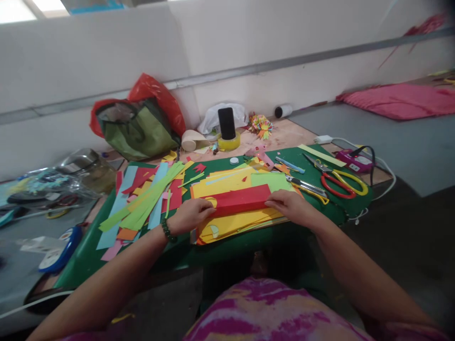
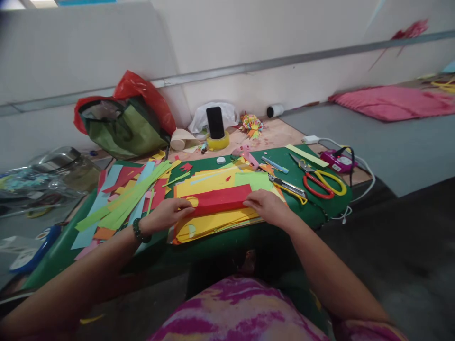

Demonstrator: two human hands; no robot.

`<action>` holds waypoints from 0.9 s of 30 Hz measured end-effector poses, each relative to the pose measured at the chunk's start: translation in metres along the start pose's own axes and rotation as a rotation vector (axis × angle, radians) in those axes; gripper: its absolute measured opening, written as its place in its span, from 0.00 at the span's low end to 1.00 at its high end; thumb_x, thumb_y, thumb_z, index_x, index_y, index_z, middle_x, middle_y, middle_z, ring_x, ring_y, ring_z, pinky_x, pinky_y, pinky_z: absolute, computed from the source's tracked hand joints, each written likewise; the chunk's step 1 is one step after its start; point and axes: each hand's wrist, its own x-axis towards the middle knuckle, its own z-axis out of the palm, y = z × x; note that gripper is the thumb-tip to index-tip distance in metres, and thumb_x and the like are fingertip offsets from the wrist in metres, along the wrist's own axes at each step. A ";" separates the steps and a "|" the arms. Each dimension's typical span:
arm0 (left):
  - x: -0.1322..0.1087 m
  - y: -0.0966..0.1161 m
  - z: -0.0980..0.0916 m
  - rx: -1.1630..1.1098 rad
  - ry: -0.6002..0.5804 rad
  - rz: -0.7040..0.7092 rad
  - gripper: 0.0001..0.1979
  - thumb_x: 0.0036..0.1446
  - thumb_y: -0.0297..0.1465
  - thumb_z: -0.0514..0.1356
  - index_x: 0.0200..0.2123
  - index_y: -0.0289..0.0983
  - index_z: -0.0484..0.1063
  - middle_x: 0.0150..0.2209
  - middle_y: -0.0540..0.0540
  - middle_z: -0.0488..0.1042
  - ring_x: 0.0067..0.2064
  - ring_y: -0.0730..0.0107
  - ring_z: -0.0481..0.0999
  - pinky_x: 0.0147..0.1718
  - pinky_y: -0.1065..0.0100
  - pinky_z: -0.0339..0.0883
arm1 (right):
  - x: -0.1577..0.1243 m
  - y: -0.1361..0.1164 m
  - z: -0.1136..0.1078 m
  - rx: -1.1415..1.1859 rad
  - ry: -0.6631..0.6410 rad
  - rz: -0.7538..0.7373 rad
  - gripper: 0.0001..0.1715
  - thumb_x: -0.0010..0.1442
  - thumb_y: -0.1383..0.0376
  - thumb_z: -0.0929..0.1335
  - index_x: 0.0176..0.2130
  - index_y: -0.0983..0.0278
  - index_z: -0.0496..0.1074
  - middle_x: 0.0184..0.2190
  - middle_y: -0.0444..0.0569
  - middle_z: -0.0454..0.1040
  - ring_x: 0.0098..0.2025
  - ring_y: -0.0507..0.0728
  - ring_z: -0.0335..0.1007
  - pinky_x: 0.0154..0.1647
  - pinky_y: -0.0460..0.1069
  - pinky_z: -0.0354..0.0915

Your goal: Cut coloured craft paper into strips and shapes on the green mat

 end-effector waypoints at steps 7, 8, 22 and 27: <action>0.009 -0.003 -0.002 0.011 -0.042 -0.030 0.18 0.60 0.39 0.50 0.25 0.38 0.71 0.25 0.49 0.72 0.27 0.69 0.68 0.26 0.71 0.52 | 0.007 0.002 0.006 0.201 0.076 0.210 0.16 0.56 0.53 0.66 0.25 0.62 0.70 0.21 0.42 0.71 0.26 0.53 0.65 0.27 0.48 0.59; 0.010 -0.003 -0.002 -0.001 -0.047 -0.032 0.18 0.60 0.39 0.50 0.25 0.38 0.71 0.25 0.49 0.72 0.27 0.69 0.68 0.26 0.71 0.52 | 0.008 0.002 0.008 0.222 0.085 0.232 0.15 0.55 0.54 0.67 0.26 0.62 0.69 0.22 0.42 0.71 0.26 0.53 0.66 0.27 0.48 0.60; 0.013 -0.010 -0.005 -0.228 -0.082 -0.060 0.19 0.52 0.46 0.55 0.23 0.36 0.71 0.23 0.49 0.71 0.27 0.70 0.67 0.26 0.71 0.55 | 0.006 0.008 0.016 0.200 0.139 0.352 0.17 0.53 0.56 0.70 0.41 0.60 0.73 0.27 0.44 0.77 0.31 0.56 0.72 0.31 0.50 0.64; 0.011 -0.016 -0.007 -0.432 -0.156 -0.015 0.19 0.49 0.47 0.58 0.27 0.35 0.72 0.25 0.49 0.73 0.28 0.70 0.68 0.27 0.72 0.61 | 0.004 0.006 0.017 0.176 0.144 0.320 0.19 0.54 0.54 0.69 0.43 0.61 0.74 0.26 0.45 0.76 0.28 0.56 0.72 0.29 0.50 0.66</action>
